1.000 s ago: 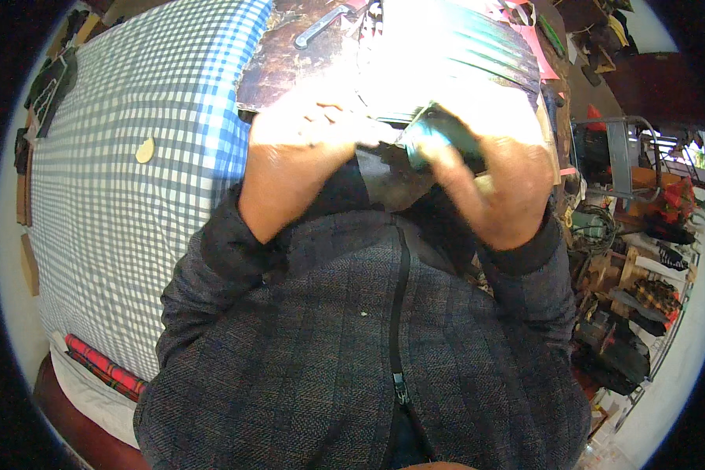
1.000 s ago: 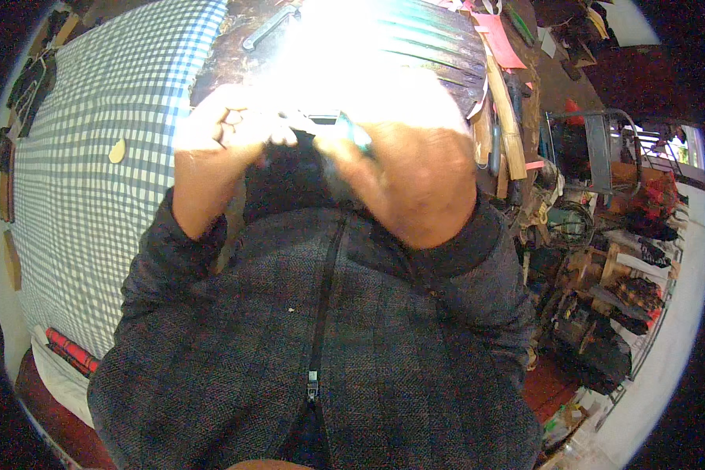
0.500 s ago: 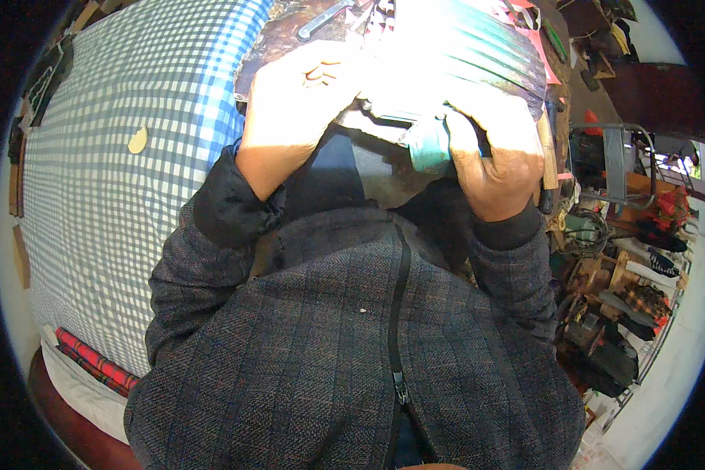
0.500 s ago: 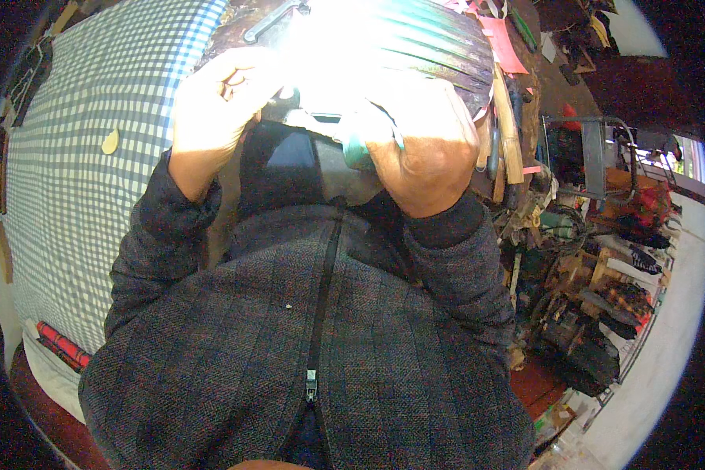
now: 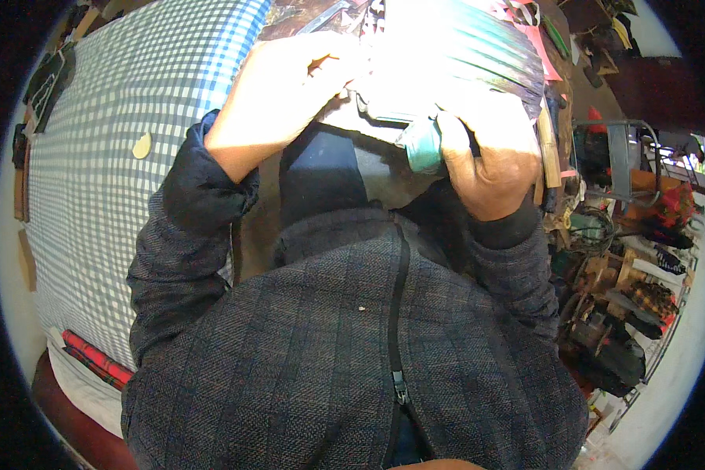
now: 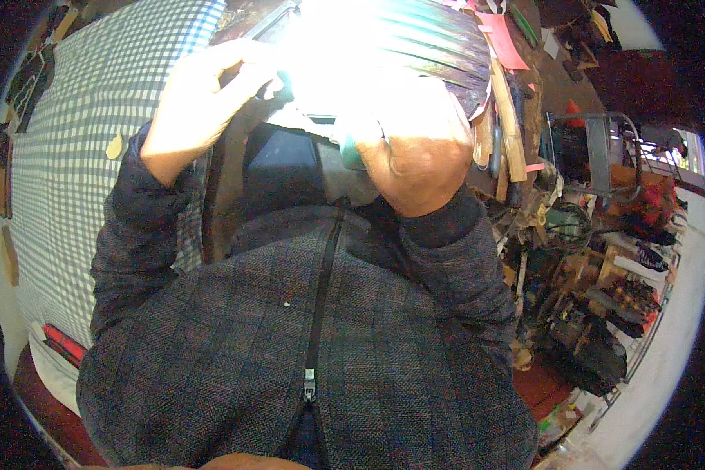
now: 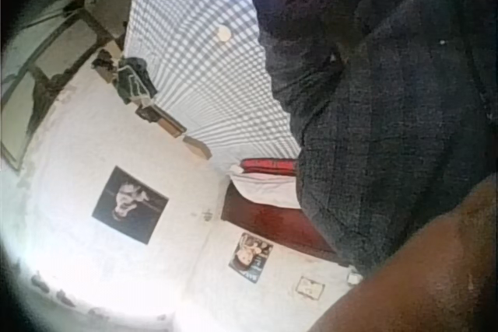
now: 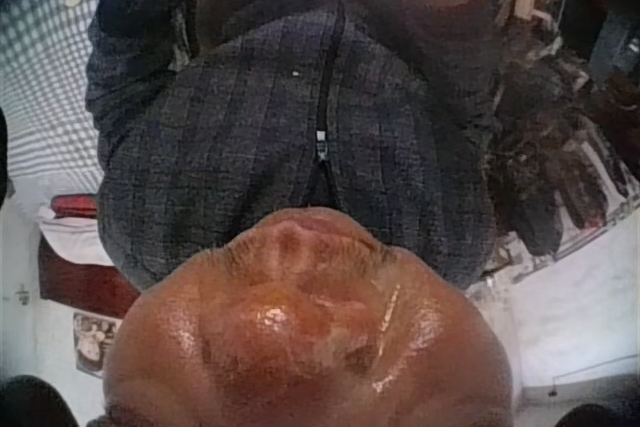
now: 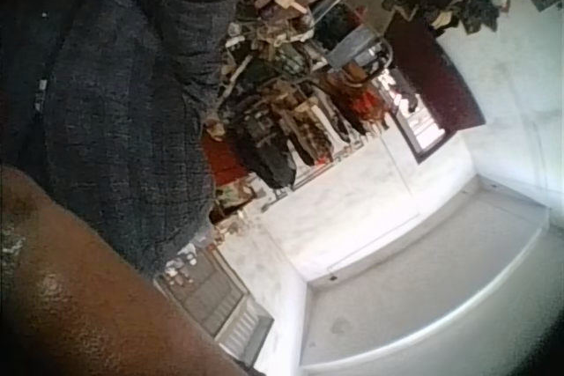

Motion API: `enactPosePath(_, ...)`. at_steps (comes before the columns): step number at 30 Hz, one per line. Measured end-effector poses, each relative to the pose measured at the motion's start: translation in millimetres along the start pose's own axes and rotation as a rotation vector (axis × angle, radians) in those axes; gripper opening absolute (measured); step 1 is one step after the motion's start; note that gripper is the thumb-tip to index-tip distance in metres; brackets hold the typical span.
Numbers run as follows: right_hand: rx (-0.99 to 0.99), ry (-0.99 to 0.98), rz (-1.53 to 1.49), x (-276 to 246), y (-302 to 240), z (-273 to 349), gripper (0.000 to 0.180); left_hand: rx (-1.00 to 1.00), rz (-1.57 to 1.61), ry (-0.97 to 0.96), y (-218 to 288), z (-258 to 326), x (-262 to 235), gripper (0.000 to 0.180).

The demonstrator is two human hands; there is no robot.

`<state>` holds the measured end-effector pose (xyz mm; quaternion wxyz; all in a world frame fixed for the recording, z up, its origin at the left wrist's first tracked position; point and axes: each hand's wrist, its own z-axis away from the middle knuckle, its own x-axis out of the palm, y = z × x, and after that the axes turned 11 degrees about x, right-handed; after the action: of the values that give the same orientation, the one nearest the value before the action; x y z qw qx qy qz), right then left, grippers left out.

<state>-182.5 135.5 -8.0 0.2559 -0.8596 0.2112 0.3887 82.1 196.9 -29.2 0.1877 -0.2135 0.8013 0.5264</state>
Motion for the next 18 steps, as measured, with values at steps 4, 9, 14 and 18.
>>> enactPosePath(4,0.001,-0.011,-0.010,0.2,-0.1,0.5,0.021,0.443,-0.447,-0.055,4.4,-5.7,-8.2,0.021)
enactPosePath(9,-0.006,0.010,-0.031,-0.6,0.4,2.0,0.020,0.320,-0.407,-0.092,7.0,-4.9,-3.9,0.021)
enactPosePath(14,-0.019,0.025,-0.029,1.6,2.8,4.0,0.018,0.336,-0.443,-0.004,5.5,-3.6,4.1,0.019)
enactPosePath(18,-0.031,0.061,-0.054,5.4,4.7,5.3,0.026,0.367,-0.455,0.021,6.9,-3.8,4.3,0.015)
